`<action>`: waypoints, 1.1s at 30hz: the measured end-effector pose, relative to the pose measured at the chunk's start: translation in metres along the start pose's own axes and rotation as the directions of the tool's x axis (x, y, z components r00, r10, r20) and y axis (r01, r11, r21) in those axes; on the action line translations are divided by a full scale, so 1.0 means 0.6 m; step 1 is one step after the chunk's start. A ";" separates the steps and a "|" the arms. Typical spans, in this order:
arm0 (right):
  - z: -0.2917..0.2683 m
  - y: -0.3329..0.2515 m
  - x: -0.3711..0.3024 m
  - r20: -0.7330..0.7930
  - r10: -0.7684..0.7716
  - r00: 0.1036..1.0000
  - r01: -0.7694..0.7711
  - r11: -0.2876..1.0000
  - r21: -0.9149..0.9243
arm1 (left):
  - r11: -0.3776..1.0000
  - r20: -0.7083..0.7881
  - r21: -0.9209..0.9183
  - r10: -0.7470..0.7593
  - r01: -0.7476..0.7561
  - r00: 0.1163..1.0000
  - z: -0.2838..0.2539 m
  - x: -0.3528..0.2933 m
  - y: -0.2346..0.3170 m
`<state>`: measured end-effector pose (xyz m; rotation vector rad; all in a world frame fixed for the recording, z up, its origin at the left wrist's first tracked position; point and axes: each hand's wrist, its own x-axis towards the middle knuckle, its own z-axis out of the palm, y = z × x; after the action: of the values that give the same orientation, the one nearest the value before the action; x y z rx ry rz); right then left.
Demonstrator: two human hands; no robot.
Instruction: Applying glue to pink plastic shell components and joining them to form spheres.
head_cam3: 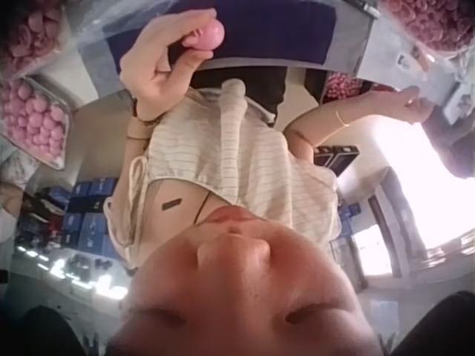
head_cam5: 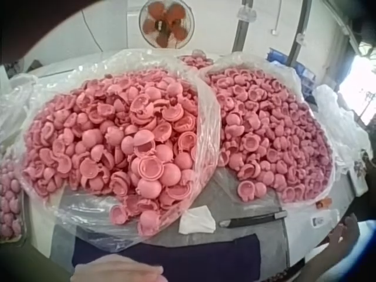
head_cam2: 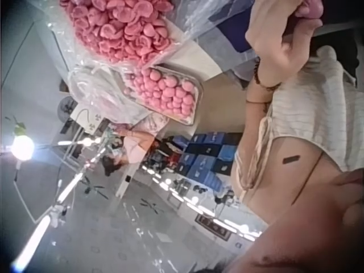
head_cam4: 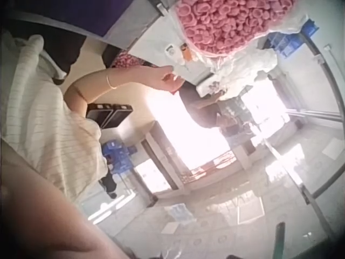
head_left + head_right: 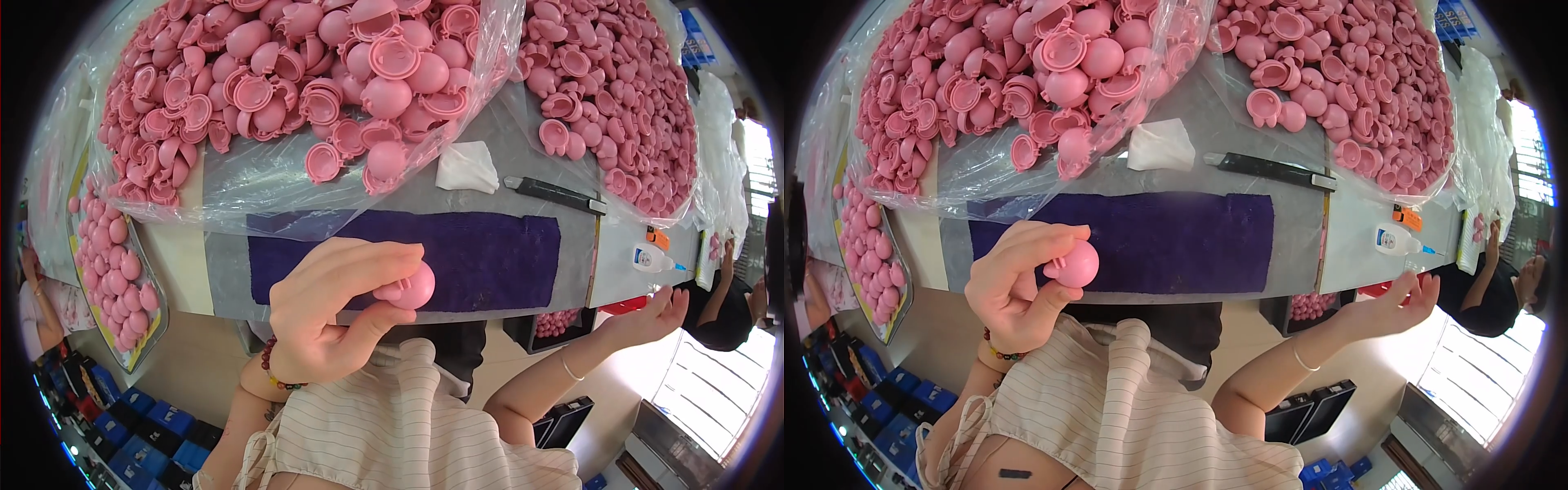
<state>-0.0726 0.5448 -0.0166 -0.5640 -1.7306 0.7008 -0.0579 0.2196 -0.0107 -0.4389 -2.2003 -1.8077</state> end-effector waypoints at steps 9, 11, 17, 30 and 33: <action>0.013 0.034 0.021 0.381 0.032 0.924 -0.010 0.998 -0.059 | 0.544 0.230 -0.762 -0.278 0.350 0.933 -0.017 -0.015 -0.010; 0.020 0.003 -0.006 0.393 0.052 0.918 -0.087 0.994 0.073 | 0.389 0.275 -0.840 -0.298 0.379 0.914 -0.020 -0.024 -0.018; 0.002 -0.089 -0.078 0.538 0.072 0.840 -0.340 0.842 0.418 | 0.115 0.387 -0.870 -0.441 0.479 0.810 -0.026 -0.017 0.002; -0.013 -0.082 -0.074 0.470 -0.002 0.882 -0.228 0.872 0.433 | 0.728 -0.583 0.571 0.034 0.380 0.812 -0.300 -0.106 0.018; -0.007 -0.085 -0.074 0.473 0.005 0.881 -0.253 0.850 0.462 | 0.735 -0.500 0.543 -0.105 0.406 0.859 -0.320 -0.119 0.024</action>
<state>-0.0579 0.4789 -0.0099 -0.1418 -1.8281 1.4380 0.0154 0.0290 0.0118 0.4183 -2.4113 -0.9812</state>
